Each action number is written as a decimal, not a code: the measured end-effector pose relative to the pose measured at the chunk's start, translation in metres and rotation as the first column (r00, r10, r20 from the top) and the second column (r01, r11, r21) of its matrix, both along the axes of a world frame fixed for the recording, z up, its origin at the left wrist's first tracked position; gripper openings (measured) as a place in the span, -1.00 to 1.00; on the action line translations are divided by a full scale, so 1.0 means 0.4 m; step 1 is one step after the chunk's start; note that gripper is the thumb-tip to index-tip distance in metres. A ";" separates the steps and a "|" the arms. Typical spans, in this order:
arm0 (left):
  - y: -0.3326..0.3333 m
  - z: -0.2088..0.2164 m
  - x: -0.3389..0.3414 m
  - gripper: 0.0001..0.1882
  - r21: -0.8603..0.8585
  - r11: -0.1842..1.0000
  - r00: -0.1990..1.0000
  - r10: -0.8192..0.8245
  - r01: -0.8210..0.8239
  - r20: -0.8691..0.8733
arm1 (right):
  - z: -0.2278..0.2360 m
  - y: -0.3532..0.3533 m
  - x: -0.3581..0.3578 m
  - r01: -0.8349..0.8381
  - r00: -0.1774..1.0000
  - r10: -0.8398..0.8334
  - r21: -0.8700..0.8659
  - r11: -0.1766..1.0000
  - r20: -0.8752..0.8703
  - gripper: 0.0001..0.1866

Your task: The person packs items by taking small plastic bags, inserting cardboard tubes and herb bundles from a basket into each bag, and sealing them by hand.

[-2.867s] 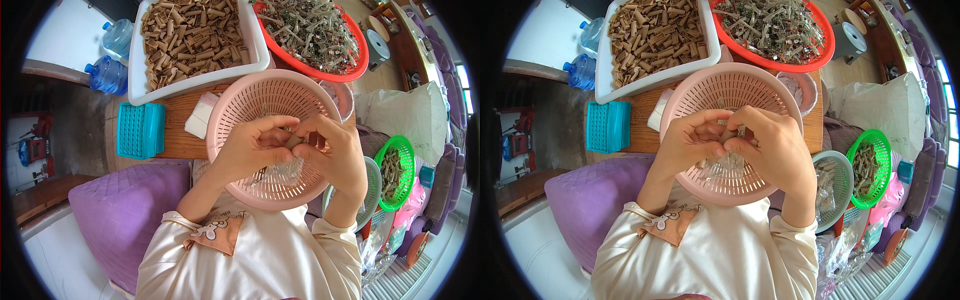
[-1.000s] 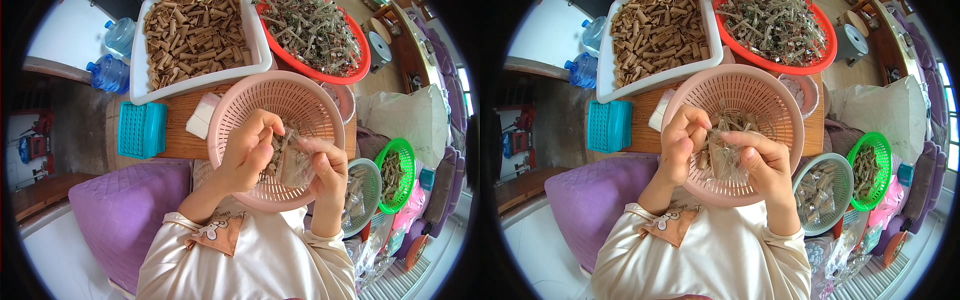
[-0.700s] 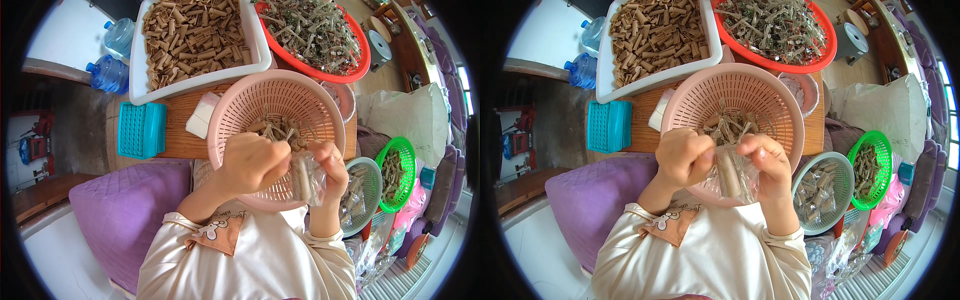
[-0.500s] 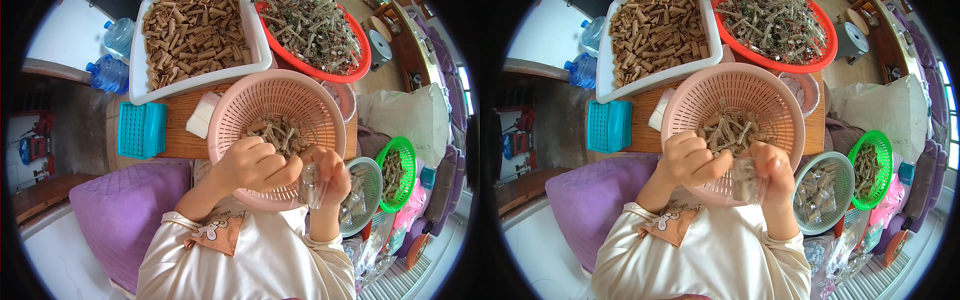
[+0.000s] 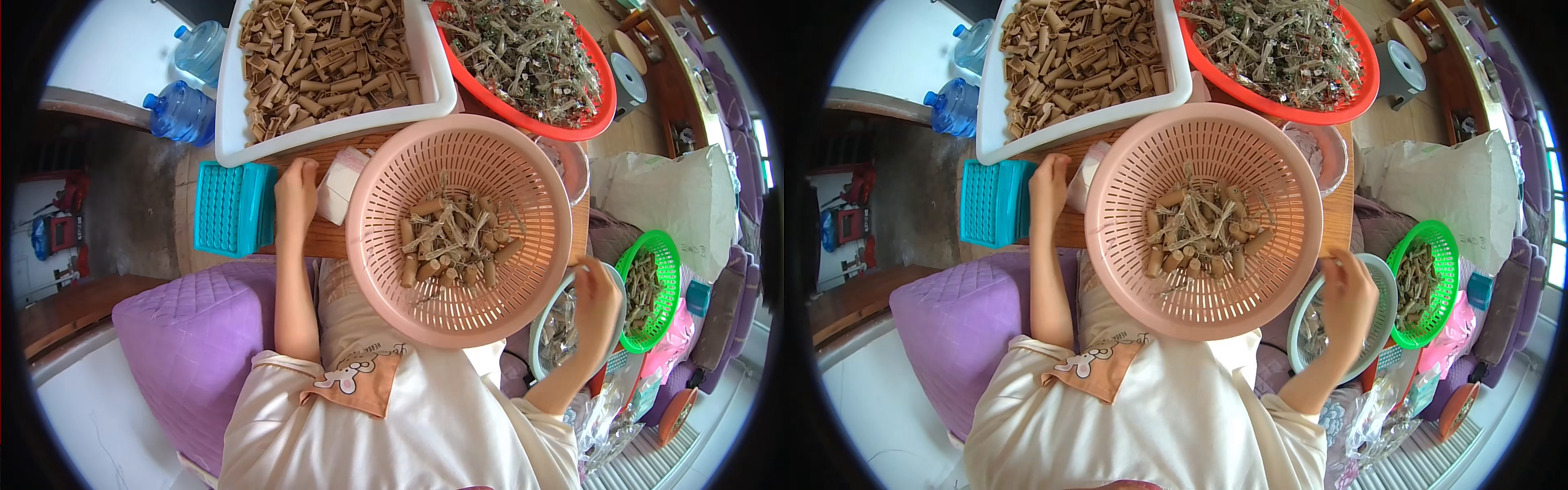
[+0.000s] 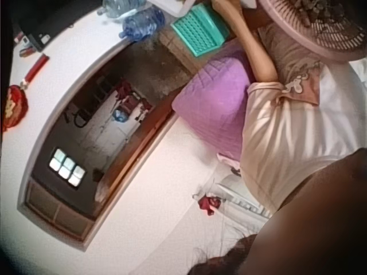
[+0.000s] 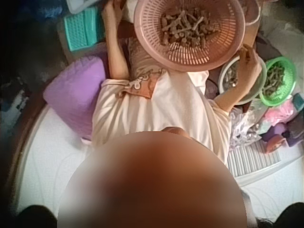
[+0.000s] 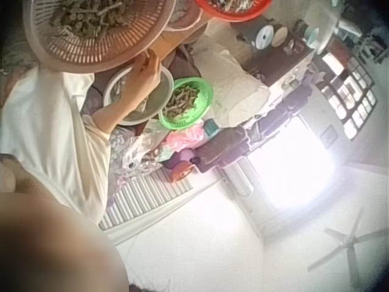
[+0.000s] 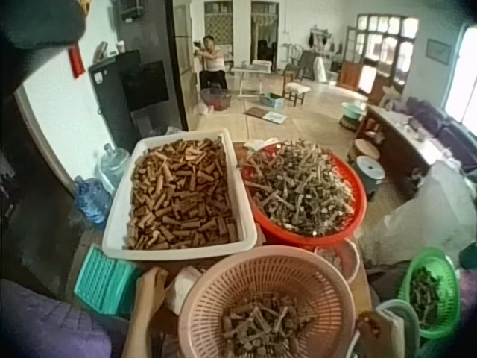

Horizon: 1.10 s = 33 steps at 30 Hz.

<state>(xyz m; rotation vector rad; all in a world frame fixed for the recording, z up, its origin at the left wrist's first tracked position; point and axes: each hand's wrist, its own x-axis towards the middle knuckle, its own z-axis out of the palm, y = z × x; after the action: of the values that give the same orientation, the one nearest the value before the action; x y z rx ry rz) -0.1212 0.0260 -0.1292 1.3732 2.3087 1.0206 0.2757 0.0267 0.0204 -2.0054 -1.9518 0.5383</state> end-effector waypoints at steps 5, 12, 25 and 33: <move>0.023 -0.008 0.020 -0.73 -0.075 0.997 0.991 0.027 -0.037 -0.130 | -0.075 0.110 -0.249 -0.658 0.742 0.654 0.026 0.753 -0.145 -0.84; 0.055 -0.015 -0.033 -0.73 -0.276 0.941 0.965 -0.137 0.197 0.222 | -0.233 0.194 -0.350 -0.862 0.492 0.855 -0.050 0.505 0.166 -0.86; 0.017 0.030 0.017 -0.80 0.030 0.999 0.999 -0.018 0.017 0.041 | -0.206 0.192 -0.343 -0.845 0.516 0.847 -0.241 0.478 -0.127 -0.74; -0.052 0.099 0.030 -0.82 0.183 0.983 0.992 0.000 -0.023 0.125 | -0.163 0.226 -0.331 -0.671 0.716 0.628 -0.054 0.739 -0.304 -0.71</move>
<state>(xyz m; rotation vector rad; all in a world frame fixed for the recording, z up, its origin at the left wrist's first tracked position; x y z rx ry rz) -0.1093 0.0051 -0.0896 1.3213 2.1796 1.3128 0.1433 0.1169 -0.0449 -1.1531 -2.4660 1.0965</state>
